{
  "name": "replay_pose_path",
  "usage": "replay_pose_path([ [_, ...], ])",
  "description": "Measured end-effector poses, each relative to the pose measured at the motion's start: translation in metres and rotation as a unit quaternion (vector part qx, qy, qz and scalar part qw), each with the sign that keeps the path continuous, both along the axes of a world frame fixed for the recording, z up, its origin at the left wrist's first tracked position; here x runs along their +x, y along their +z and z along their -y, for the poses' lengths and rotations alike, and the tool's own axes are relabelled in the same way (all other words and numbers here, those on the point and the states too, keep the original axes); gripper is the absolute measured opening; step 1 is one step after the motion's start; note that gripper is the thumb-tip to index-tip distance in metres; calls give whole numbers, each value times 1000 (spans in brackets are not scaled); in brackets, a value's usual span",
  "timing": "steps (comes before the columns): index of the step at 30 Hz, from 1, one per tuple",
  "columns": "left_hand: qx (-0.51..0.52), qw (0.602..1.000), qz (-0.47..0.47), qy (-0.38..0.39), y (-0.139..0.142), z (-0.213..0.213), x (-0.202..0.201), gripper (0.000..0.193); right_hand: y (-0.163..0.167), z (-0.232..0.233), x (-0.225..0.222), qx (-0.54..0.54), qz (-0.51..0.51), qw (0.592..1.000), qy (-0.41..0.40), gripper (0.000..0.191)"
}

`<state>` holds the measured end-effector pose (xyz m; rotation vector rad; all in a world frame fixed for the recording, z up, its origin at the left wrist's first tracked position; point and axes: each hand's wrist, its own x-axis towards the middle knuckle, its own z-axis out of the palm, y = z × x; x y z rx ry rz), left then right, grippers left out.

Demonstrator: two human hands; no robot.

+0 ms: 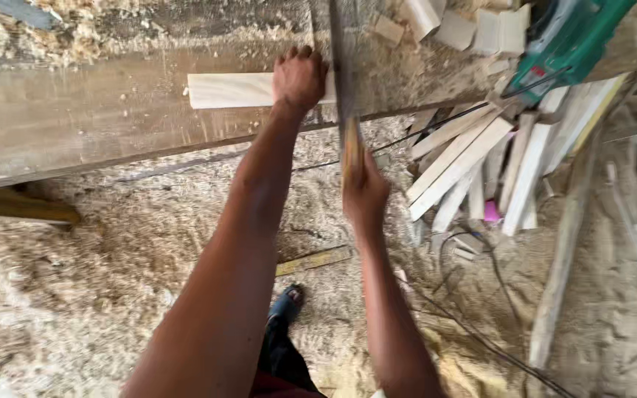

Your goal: The person measures and marks several small wooden planks with a square and pencil, then uses a hand saw to cut each plank along the marked lines. The cut pieces are stacked on the workbench.

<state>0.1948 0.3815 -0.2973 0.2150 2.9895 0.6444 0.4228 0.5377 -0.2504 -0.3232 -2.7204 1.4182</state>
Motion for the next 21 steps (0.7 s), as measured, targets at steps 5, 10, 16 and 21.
replay_pose_path([
  [5, -23, 999, 22, -7, 4, -4, 2, 38, 20, -34, 184, 11, -127, 990, 52, 42],
  [10, 1, 1000, 25, 4, -1, -3, -2, 38, 2, -1, 19, 6, 11, 1000, -10, 36],
  [16, -32, 997, 64, -5, 12, 1, -3, 33, 1, -8, 52, -69, 37, 997, -13, 41],
  [21, -37, 999, -13, 6, 3, -4, -2, 44, 0, -30, 195, -164, -150, 975, 30, 39],
])
